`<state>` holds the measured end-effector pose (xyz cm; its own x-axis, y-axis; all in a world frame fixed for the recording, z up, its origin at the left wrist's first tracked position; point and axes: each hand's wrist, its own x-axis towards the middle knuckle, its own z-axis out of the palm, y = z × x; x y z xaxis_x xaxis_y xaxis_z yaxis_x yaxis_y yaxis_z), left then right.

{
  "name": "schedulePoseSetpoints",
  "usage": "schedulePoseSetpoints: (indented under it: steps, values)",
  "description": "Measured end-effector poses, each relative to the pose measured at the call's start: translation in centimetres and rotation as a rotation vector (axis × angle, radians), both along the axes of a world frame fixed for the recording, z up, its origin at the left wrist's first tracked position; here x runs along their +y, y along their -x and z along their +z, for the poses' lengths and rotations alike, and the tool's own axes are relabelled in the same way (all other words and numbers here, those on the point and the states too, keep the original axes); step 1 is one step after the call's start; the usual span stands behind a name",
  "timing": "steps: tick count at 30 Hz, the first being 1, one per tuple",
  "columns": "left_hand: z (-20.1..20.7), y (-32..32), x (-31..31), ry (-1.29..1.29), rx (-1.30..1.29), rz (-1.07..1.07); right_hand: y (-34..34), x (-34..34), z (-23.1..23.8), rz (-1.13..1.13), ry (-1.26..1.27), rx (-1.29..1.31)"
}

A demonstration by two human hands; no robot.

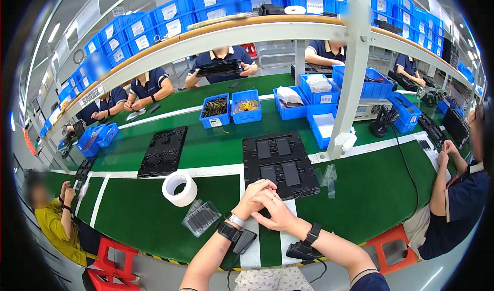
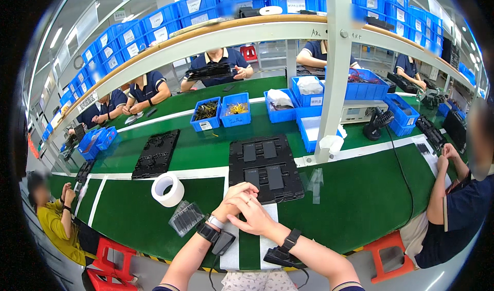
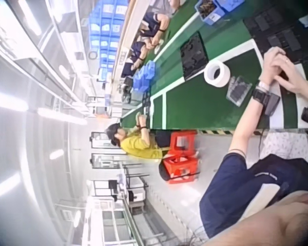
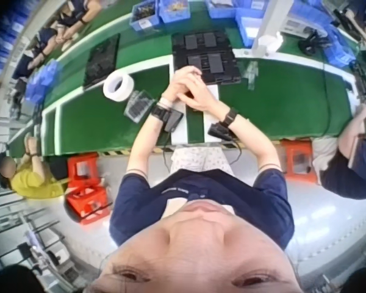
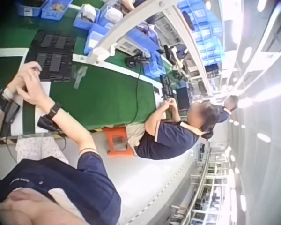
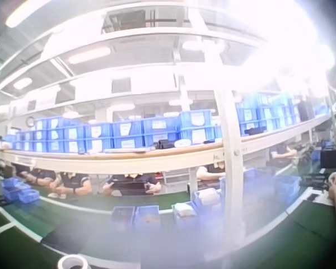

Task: Assembling electronic components by applying adhesive strips and placing them into housing units on an assembly line.

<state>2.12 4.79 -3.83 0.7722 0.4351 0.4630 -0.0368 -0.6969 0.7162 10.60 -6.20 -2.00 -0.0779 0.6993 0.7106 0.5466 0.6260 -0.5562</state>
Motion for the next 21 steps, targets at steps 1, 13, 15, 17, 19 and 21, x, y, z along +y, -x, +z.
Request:
schedulePoseSetpoints:
  steps: [1, 13, 15, 17, 19, 21]
  values:
    - [0.2, 0.0, -0.1, 0.017, 0.012, 0.005, 0.0, -0.1, 0.1, 0.003, 0.008, -0.010]
    - [-0.2, -0.5, -0.6, 0.053, -0.009, 0.081, -3.6, -0.8, 4.2, -0.213, -0.055, -0.116]
    - [0.2, -0.3, -0.8, 0.070, 0.028, 0.109, -5.7, -1.2, 4.5, -0.323, -0.024, -0.109]
    - [0.5, -0.4, -0.9, 0.087, 0.020, 0.123, -8.0, -1.2, 3.1, -0.429, -0.037, -0.134]
    - [0.7, -0.5, -0.9, 0.100, 0.044, 0.109, -9.5, -1.2, 1.2, -0.521, -0.020, -0.016]
    - [1.3, -0.7, -0.4, 0.072, 0.049, 0.108, -10.2, -0.5, 1.2, -0.539, -0.012, 0.073]
